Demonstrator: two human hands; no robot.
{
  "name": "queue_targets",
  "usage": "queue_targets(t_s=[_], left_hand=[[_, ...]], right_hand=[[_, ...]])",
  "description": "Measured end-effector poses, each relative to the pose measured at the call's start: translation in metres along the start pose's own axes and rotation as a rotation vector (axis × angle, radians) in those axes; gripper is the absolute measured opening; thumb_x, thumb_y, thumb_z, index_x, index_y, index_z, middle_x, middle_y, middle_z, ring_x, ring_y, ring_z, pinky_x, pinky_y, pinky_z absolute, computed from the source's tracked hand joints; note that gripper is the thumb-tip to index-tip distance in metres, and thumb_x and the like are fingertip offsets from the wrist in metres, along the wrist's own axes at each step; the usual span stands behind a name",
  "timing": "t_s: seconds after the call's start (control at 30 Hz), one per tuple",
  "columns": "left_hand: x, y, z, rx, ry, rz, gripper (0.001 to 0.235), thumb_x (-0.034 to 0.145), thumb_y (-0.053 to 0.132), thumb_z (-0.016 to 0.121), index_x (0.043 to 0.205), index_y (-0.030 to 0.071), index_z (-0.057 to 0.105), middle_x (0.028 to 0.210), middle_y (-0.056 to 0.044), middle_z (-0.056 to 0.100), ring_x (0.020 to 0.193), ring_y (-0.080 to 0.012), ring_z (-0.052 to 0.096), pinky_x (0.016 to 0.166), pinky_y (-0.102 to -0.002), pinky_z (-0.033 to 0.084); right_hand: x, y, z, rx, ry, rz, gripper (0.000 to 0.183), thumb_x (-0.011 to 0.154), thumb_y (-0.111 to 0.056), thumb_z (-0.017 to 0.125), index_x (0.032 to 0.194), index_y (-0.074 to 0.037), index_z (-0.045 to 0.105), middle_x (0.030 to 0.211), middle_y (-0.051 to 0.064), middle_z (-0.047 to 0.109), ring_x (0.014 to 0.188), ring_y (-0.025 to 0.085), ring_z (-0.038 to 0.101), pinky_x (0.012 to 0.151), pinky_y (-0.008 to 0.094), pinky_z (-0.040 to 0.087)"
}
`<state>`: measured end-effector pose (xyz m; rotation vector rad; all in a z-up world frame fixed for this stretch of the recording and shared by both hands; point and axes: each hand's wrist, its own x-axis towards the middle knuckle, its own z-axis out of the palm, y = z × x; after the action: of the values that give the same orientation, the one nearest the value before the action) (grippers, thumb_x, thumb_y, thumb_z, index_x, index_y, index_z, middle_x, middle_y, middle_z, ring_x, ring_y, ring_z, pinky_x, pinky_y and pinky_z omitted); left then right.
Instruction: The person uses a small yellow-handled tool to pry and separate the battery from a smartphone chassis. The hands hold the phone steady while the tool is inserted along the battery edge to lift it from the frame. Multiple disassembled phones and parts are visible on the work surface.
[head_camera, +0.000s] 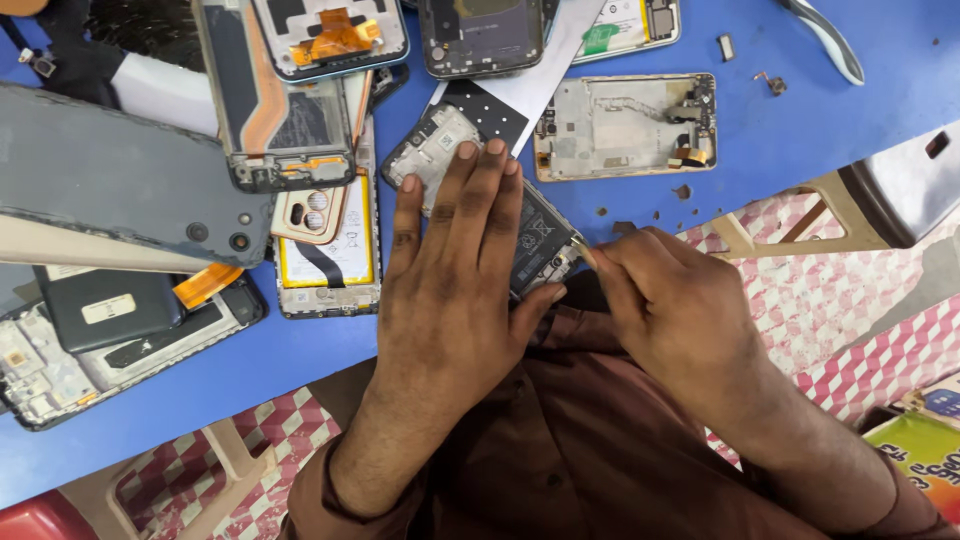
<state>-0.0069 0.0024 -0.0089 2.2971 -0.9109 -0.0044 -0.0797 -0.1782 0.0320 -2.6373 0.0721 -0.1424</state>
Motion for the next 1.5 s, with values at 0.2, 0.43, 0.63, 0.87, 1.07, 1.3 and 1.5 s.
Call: queue_targets(t_s=[0.2,0.43,0.63,0.87,1.07,1.3,1.5], left_hand=[[0.001,-0.001,-0.001,-0.006,0.022,0.013,0.091,0.086,0.046,0.079,0.151,-0.006,0.043,0.158,-0.019,0.04,0.152,-0.0345,0.036,0.126,-0.061,0.025],[0.003,-0.001,-0.003,-0.013,0.004,-0.006,0.093,0.082,0.045,0.081,0.15,-0.006,0.043,0.158,-0.02,0.04,0.151,-0.0351,0.036,0.124,-0.061,0.026],[0.007,0.001,-0.009,-0.061,-0.046,-0.011,0.094,0.076,0.038,0.086,0.148,-0.005,0.044,0.158,-0.019,0.039,0.151,-0.0363,0.035,0.124,-0.061,0.025],[0.01,0.001,-0.015,-0.127,-0.136,-0.001,0.088,0.076,0.031,0.085,0.147,-0.004,0.046,0.159,-0.015,0.039,0.153,-0.0343,0.032,0.126,-0.06,0.024],[0.017,0.0,-0.013,-0.124,-0.217,-0.037,0.085,0.077,0.027,0.085,0.148,-0.002,0.046,0.161,-0.014,0.038,0.154,-0.0355,0.031,0.124,-0.061,0.024],[0.019,0.006,-0.011,-0.188,-0.1,-0.18,0.101,0.069,0.027,0.09,0.148,-0.008,0.04,0.163,-0.028,0.026,0.152,-0.0471,0.034,0.123,-0.057,0.036],[0.019,0.006,-0.007,-0.112,-0.167,-0.24,0.105,0.065,0.03,0.091,0.148,-0.01,0.039,0.162,-0.024,0.032,0.152,-0.0472,0.032,0.121,-0.053,0.039]], right_hand=[[-0.002,0.006,0.0,0.01,-0.014,-0.008,0.011,0.097,-0.006,0.072,0.093,-0.001,0.063,0.078,0.014,0.063,0.066,0.031,0.064,0.058,0.042,0.047],[-0.008,0.011,-0.008,-0.018,0.011,0.024,0.008,0.097,-0.008,0.074,0.097,-0.003,0.068,0.081,0.01,0.067,0.065,0.025,0.064,0.057,0.038,0.048],[0.003,0.026,-0.027,0.0,-0.078,-0.033,0.013,0.093,-0.008,0.075,0.104,-0.001,0.071,0.085,0.009,0.067,0.066,0.02,0.066,0.057,0.034,0.051],[0.009,0.035,-0.024,0.031,-0.149,-0.183,0.011,0.09,-0.009,0.077,0.097,-0.002,0.073,0.088,0.008,0.07,0.071,0.018,0.071,0.061,0.031,0.057],[0.012,0.05,-0.022,0.129,-0.187,-0.158,0.013,0.087,-0.009,0.079,0.097,-0.002,0.073,0.09,0.006,0.072,0.073,0.015,0.073,0.06,0.027,0.059],[0.022,0.068,-0.014,0.059,-0.215,-0.381,0.027,0.08,-0.011,0.082,0.104,0.0,0.076,0.086,0.004,0.069,0.073,0.017,0.071,0.059,0.028,0.059],[0.021,0.079,-0.008,0.246,-0.232,-0.288,0.026,0.081,-0.007,0.083,0.105,-0.001,0.074,0.089,0.005,0.069,0.07,0.011,0.071,0.059,0.024,0.059]])
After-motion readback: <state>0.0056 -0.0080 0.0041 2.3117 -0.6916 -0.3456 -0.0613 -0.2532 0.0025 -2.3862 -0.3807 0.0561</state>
